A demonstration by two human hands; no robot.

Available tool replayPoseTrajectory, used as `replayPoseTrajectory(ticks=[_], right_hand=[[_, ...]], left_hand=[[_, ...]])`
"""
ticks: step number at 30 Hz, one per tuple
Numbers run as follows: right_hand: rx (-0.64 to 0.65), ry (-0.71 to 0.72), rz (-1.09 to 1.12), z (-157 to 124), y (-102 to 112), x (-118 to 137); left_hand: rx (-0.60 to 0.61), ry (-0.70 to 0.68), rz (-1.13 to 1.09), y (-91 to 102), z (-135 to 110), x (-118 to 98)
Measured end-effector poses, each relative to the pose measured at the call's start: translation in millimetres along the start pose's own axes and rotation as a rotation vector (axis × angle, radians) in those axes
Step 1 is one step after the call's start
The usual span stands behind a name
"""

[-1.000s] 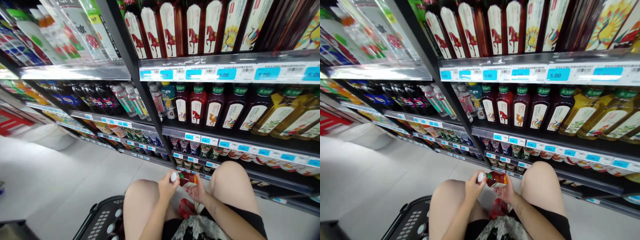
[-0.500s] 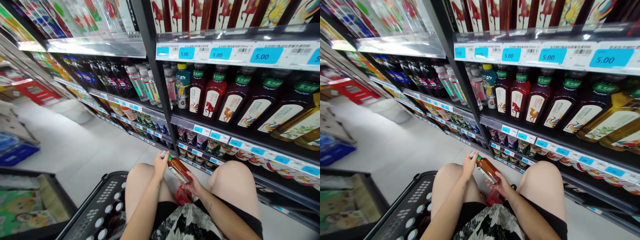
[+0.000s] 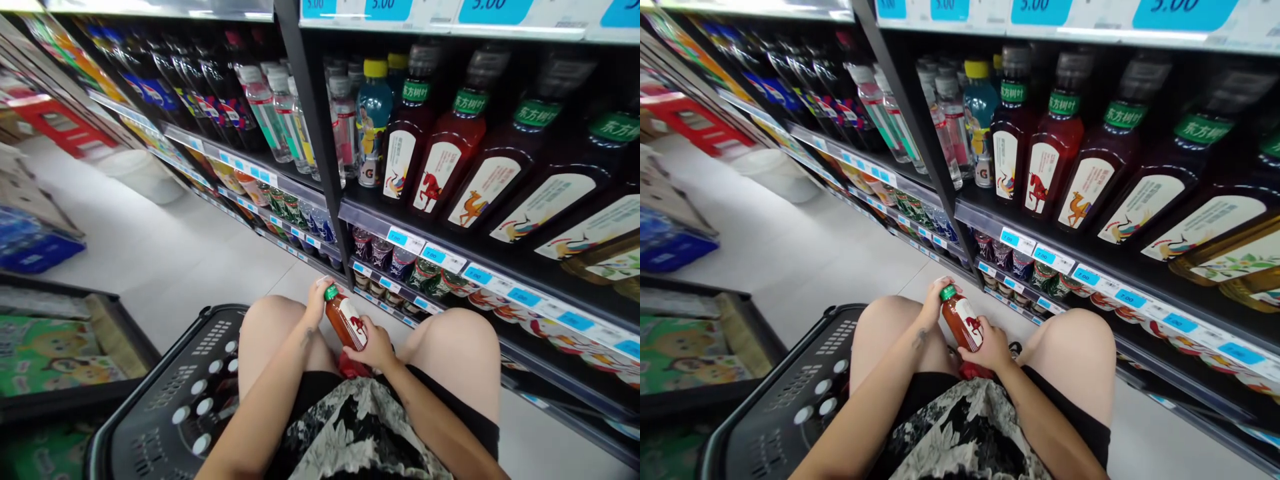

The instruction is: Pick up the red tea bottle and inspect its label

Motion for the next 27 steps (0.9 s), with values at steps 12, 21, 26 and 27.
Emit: replayPoseTrajectory(ticks=[12, 21, 26, 27], right_hand=[[-0.364, 0.193, -0.039, 7, 16, 5], [-0.353, 0.228, -0.018, 3, 12, 10], [-0.34, 0.238, -0.036, 4, 9, 11], [-0.338, 0.24, -0.044, 3, 8, 10]], left_hand=[[0.172, 0.109, -0.379, -2.7, -8, -23], [0.244, 0.149, -0.448, 0.6, -14, -26], [0.244, 0.144, -0.445, 3.3, -15, -27], [0.242, 0.142, -0.444, 3.8, -15, -27]])
Point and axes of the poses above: each hand's wrist, its own z-axis towards the middle knuckle, its own y-axis out of the back of the hand, x = y × z, the point moved 6 cm from there along z, towards the middle knuckle, and after that the axes turned 12 degrees about -x, right-handed, at the moved point
